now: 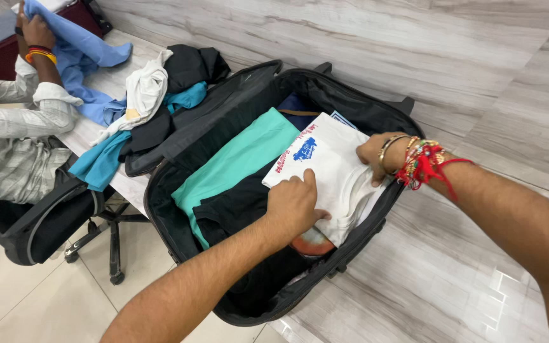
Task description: The person folds a black t-shirt and a pair of grey shorts and places them inside a suitcase.
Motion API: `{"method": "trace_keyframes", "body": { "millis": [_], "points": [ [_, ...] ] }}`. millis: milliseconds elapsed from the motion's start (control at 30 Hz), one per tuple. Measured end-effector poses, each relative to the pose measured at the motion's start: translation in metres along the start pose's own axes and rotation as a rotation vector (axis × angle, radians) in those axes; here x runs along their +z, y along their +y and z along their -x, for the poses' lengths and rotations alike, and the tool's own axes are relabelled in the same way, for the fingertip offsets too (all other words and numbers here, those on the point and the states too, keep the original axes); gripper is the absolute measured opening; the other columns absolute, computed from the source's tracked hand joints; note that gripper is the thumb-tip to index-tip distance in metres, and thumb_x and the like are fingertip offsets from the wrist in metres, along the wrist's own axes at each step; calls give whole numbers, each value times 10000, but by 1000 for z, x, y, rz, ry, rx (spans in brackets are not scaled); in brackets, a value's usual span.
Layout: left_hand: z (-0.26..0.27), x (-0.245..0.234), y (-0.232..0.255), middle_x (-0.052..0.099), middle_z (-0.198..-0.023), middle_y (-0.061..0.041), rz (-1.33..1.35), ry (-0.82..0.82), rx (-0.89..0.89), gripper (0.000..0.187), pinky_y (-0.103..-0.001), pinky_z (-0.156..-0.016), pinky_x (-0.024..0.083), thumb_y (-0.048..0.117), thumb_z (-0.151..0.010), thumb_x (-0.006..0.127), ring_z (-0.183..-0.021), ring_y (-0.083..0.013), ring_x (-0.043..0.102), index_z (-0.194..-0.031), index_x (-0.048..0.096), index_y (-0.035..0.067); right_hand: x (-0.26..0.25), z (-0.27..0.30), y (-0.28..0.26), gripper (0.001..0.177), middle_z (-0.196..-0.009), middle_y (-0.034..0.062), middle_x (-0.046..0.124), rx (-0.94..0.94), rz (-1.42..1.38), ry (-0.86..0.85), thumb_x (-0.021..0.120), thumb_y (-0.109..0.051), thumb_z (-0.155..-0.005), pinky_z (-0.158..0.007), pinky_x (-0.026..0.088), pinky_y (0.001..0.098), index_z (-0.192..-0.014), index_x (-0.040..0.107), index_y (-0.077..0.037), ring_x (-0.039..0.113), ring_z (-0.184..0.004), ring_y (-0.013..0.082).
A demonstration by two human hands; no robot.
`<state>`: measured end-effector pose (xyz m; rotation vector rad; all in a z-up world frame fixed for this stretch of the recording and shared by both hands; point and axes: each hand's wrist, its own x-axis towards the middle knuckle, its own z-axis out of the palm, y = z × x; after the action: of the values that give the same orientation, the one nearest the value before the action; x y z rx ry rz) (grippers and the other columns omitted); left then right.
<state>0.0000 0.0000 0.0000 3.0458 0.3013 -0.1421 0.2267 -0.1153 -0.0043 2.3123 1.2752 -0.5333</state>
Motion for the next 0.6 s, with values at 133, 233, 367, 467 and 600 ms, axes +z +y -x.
{"method": "trace_keyframes", "body": {
  "millis": [133,233,367,467,600],
  "points": [
    [-10,36,-16,649,-1026,-173,55,-3,68,763,-433,-709,594,520,-715,868,-886,-354,709,-1157,503,16,4,5,-2,540,-1127,119,799,2,-67,-52,843,-417,-775,-910,582,394,-1197,745,-96,755,-1061,276],
    [3,20,-15,647,-996,-166,39,-13,107,636,-455,-692,580,467,-748,857,-887,-364,695,-1082,554,19,5,37,-2,479,-1127,136,743,-81,-243,379,794,-361,-853,-884,561,422,-1233,668,-98,709,-1040,325],
    [53,-29,27,655,-929,-166,115,187,179,457,-455,-689,561,372,-788,799,-856,-349,668,-979,614,1,22,114,-13,343,-1099,165,724,-326,-412,1158,753,-223,-887,-828,558,447,-1156,675,-25,695,-985,368],
    [98,-46,82,651,-935,-165,291,395,323,340,-477,-725,511,278,-901,718,-882,-360,629,-1076,633,-1,57,175,-30,286,-1071,157,720,-283,-601,1266,757,-195,-889,-829,567,418,-1111,674,-37,700,-978,337],
    [122,-15,158,634,-993,-156,486,474,478,302,-464,-813,484,188,-958,666,-945,-352,609,-1170,613,-21,131,227,-43,409,-1051,116,731,-174,-632,1151,777,-162,-738,-875,535,415,-1127,683,-73,686,-1003,313]
  ]
}}
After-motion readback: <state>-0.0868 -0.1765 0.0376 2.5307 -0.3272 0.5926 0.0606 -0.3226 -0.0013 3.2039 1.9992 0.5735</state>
